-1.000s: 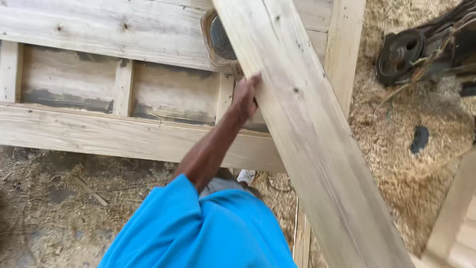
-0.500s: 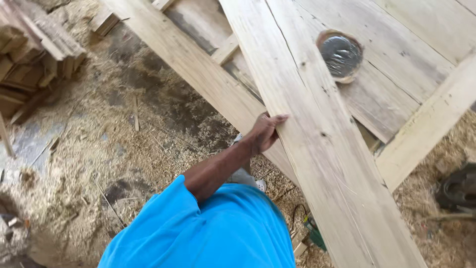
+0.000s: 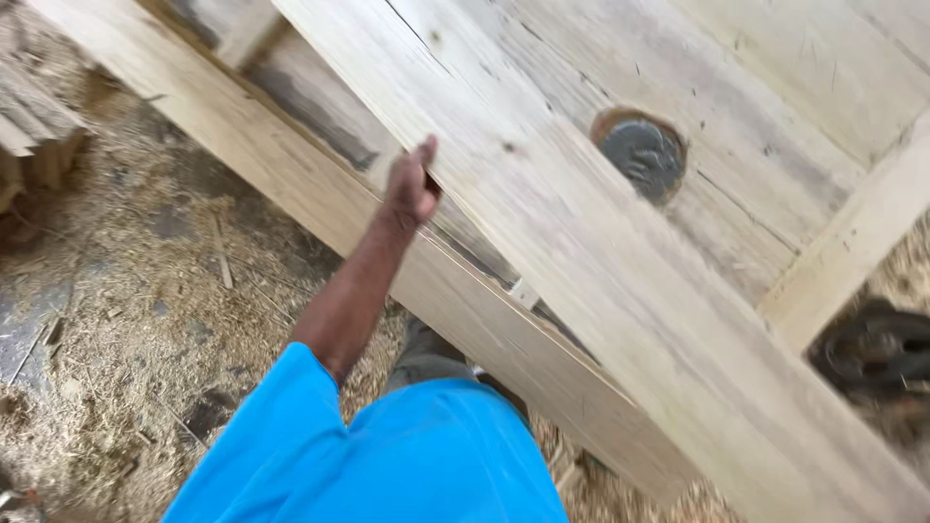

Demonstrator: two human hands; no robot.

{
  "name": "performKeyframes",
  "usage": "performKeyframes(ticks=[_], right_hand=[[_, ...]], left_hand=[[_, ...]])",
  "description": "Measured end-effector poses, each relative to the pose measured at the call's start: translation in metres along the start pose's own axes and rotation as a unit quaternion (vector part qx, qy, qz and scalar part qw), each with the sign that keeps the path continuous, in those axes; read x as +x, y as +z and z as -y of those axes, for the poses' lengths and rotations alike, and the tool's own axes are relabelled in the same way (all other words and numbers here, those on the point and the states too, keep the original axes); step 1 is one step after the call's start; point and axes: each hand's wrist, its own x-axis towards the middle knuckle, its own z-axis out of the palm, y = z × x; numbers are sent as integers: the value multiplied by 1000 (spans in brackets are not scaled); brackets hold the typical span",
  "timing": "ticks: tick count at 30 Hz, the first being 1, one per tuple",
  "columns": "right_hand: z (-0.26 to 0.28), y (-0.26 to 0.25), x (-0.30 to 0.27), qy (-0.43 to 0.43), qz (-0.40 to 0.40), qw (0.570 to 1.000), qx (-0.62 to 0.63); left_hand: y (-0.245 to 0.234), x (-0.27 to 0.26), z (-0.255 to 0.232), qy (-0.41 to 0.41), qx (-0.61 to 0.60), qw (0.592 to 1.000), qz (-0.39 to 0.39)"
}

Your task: The person applies a gray filler to the joints and gaps of a wooden frame using a putty knife. They hold a small container of filler in one hand and spread the material into the seams with the other, then set the container aside.

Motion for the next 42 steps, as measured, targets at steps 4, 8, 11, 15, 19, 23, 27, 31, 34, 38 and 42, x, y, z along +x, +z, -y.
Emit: performKeyframes(ticks=[4, 8, 11, 15, 19, 23, 27, 31, 34, 38, 42], right_hand=[[20, -25, 19, -26, 4, 999, -47], [61, 55, 52, -51, 69, 995, -49], [99, 127, 75, -2, 126, 988, -87], [116, 213, 116, -40, 145, 982, -112], [91, 253, 176, -98, 303, 943, -97], [71, 301, 238, -145, 343, 927, -39], [73, 290, 229, -15, 313, 947, -71], [101, 287, 195, -38, 307, 951, -24], [109, 280, 186, -46, 285, 957, -19], [111, 279, 168, -28, 277, 960, -18], [110, 272, 141, -17, 256, 966, -16]], left_hand=[[4, 53, -21, 6, 29, 997, 66], [57, 70, -56, -74, 144, 987, 9], [85, 66, -43, -56, 415, 908, 1], [109, 29, 51, 346, 775, 497, 182], [152, -27, 167, 51, 801, 596, 25], [178, -75, 213, 214, 795, 554, 125], [156, -45, 240, 206, 789, 570, 104], [129, -52, 217, 179, 776, 598, 92], [110, -69, 164, 195, 868, 440, 122], [103, -107, 102, 38, 843, 537, 8], [106, -128, 66, -153, 840, 510, -102]])
